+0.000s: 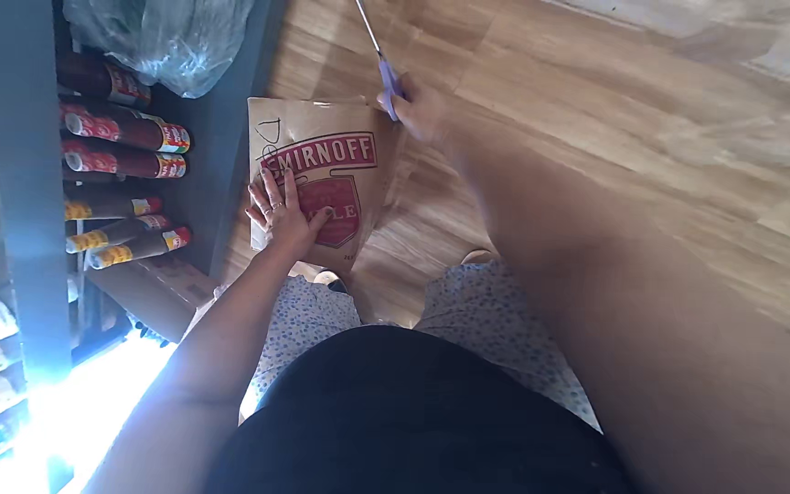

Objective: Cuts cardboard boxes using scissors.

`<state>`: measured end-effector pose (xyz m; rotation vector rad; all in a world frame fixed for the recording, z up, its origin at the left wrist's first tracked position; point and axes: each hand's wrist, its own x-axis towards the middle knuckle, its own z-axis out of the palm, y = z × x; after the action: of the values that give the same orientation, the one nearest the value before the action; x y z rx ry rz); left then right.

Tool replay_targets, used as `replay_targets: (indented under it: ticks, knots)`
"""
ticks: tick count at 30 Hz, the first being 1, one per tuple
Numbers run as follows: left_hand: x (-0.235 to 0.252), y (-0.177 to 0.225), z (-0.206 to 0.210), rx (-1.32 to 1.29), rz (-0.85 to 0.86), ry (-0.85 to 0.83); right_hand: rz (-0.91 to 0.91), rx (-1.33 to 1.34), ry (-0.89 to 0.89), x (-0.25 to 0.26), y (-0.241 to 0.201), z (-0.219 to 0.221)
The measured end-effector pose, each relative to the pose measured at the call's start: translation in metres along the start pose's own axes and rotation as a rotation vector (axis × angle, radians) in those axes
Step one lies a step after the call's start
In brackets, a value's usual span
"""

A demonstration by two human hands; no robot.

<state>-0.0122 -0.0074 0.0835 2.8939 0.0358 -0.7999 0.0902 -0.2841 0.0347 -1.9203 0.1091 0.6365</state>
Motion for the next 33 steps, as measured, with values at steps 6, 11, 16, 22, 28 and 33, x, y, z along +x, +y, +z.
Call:
replay_targets:
  ticks: [6,11,16,22,28,33]
  knots:
    - [0.000,-0.007,0.004,-0.015,0.059,0.056,-0.080,0.043,-0.151,-0.025,0.000,-0.005]
    - [-0.013,-0.007,-0.016,-0.405,-0.361,0.046,-0.036,-0.108,-0.142,-0.031,0.008,-0.010]
    - [-0.032,-0.006,-0.013,-1.240,-0.804,0.197,0.004,-0.053,-0.088,-0.031,0.008,-0.008]
    - [-0.013,0.017,-0.009,-1.417,-0.978,0.289,0.007,-0.023,-0.114,-0.025,0.011,-0.018]
    - [0.019,0.021,-0.031,-1.349,-0.837,0.251,0.091,0.027,-0.032,-0.022,0.026,-0.027]
    - [0.059,0.031,-0.060,-1.262,-0.604,0.217,0.135,0.178,0.120,-0.026,0.040,-0.030]
